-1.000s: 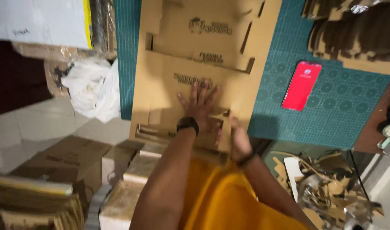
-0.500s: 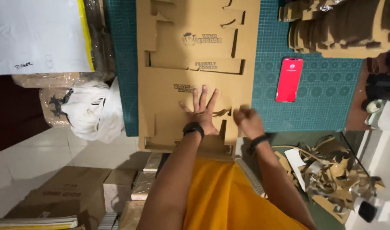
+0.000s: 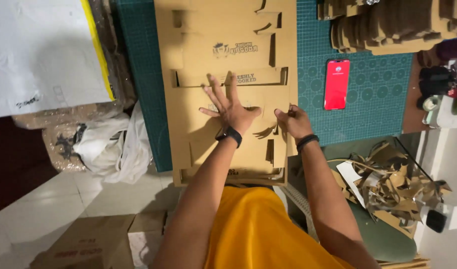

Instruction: The person is manually punching out pre-cut cardboard shapes from a large corrugated sheet on a workstation.

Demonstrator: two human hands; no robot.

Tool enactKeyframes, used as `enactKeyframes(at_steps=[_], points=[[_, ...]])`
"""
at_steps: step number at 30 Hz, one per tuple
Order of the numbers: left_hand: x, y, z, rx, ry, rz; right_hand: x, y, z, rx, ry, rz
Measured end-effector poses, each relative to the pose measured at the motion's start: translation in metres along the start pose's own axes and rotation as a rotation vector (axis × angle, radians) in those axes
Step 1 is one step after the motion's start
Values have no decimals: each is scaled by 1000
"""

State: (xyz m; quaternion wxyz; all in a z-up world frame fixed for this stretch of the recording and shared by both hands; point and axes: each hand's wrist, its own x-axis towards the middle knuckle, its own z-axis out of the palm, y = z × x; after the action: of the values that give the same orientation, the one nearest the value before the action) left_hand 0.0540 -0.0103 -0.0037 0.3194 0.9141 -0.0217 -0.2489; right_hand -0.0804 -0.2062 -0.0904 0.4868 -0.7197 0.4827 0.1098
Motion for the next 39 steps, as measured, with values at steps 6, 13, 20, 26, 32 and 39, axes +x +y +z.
enactKeyframes(at_steps=[6, 13, 20, 26, 32, 39], points=[[8, 7, -6, 99, -115, -119, -23, -22, 7, 16, 110, -44], [12, 2, -1, 83, -124, -121, -25, -24, 6, -128, 153, -15], [14, 0, -1, 66, -114, -130, -62, -77, 16, -321, 187, -26], [13, -4, 7, 80, -86, -130, -92, -95, 29, -338, 201, 37], [8, -3, 4, 30, -58, -37, -63, -31, 6, 186, 16, 96], [-13, 15, 13, 142, -171, 128, -28, 33, 7, 241, -6, 45]])
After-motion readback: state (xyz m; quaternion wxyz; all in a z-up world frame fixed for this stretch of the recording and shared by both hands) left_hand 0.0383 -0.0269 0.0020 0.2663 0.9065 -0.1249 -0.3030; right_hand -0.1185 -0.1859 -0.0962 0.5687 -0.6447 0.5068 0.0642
